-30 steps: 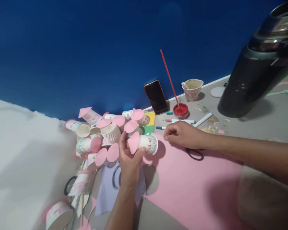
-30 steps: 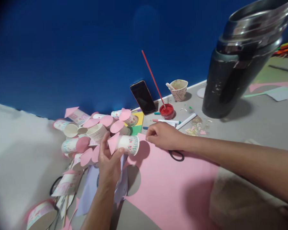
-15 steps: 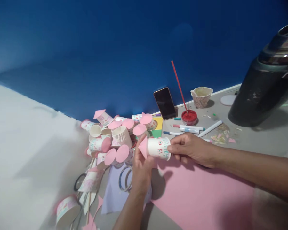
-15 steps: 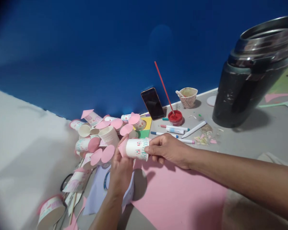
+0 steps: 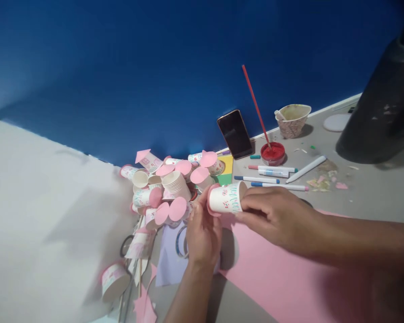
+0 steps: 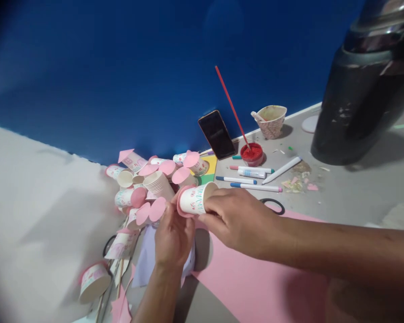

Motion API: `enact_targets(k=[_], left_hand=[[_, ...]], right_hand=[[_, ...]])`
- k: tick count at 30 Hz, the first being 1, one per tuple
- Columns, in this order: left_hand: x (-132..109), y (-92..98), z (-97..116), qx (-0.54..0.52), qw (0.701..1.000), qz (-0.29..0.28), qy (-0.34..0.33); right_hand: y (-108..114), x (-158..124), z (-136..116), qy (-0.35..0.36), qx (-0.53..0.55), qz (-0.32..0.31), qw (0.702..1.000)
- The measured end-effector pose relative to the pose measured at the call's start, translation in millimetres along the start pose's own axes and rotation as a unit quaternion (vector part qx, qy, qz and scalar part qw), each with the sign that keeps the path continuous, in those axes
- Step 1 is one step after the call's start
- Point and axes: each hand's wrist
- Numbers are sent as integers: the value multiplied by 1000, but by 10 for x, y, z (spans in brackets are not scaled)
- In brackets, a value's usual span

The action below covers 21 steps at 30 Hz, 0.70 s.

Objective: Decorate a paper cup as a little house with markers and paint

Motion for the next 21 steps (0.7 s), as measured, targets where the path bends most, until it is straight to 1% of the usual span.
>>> enact_targets(k=[1, 3, 6, 8, 12, 17, 21], left_hand=[[2, -1, -9, -8, 1000, -2, 7], [8, -5, -25, -27, 999, -3, 21], [14, -5, -34, -40, 998, 0, 38], [11, -4, -33, -38, 998, 0, 47], [-12, -17, -37, -53, 997, 2, 63], [-68, -75, -33, -84, 993, -2, 81], [-125, -72, -9, -74, 995, -17, 68]], right_hand=[[-14, -20, 13, 40, -28, -2, 999], [-34, -49, 26, 83, -74, -23, 994], [-41, -73, 4, 99, -132, -67, 984], [-38, -89, -18, 122, -172, -83, 974], [-29, -129, -29, 184, -212, -81, 956], [1, -152, -22, 232, -238, -99, 938], [8, -180, -49, 281, -250, -85, 923]])
Point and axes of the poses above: each hand's wrist, its own x-axis towards the middle knuckle, its own y-axis out of the back of the hand, z = x × y, and after that the axes turned 9 degrees about z, right-handed
